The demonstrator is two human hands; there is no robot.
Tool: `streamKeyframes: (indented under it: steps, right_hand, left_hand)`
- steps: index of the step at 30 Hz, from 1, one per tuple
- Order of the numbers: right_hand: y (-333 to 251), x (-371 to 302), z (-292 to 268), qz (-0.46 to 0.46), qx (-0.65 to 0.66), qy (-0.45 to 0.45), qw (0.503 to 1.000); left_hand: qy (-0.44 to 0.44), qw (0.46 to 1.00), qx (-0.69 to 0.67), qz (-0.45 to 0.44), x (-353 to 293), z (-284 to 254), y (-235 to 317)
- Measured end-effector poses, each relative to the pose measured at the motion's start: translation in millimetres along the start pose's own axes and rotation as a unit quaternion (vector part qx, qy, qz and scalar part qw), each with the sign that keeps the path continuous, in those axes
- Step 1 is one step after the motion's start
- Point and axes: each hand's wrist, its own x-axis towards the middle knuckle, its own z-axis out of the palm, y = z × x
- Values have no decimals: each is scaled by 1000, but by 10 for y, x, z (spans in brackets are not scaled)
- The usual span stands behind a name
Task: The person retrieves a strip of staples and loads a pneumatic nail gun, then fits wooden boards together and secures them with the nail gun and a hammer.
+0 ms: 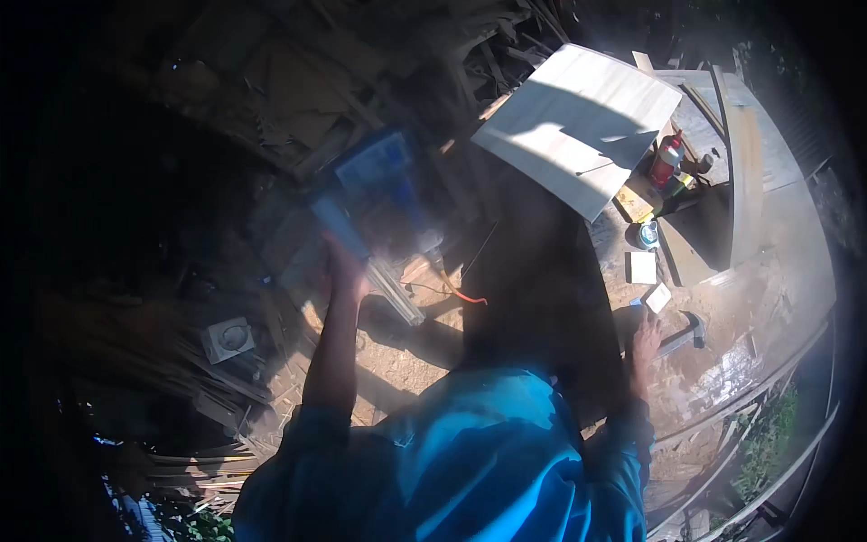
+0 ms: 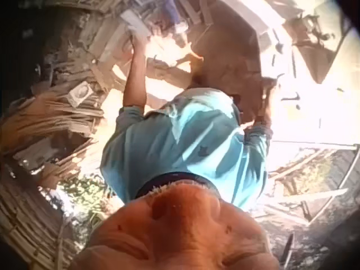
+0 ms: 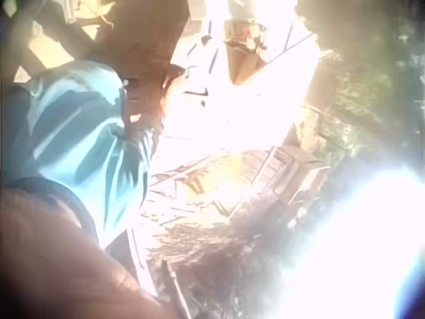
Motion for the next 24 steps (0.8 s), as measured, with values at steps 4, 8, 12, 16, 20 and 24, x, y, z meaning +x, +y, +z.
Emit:
streamKeyframes:
  steps: [4,8,12,16,20,24]
  right_hand:
    - [639,110,895,-29,-47,39,998]
    - [671,185,849,-73,-178,-86,977]
    - [30,432,-39,22,-139,-116,983]
    - [-851,450,-1033,54,119,131,983]
    - [-2384,592,-2408,59,532,41,844]
    - [-3679,477,-3370,-118,674,-91,723]
  left_hand:
    - [-8,997,-77,-17,67,283,196]
    - [0,995,-99,-31,-139,164,279]
    - [1,996,-82,-23,-193,180,343]
    - [-21,992,-115,-42,-178,169,230]
    - [-75,985,-152,-6,-70,404,-7]
    - [-54,966,-234,-98,-40,548,-296]
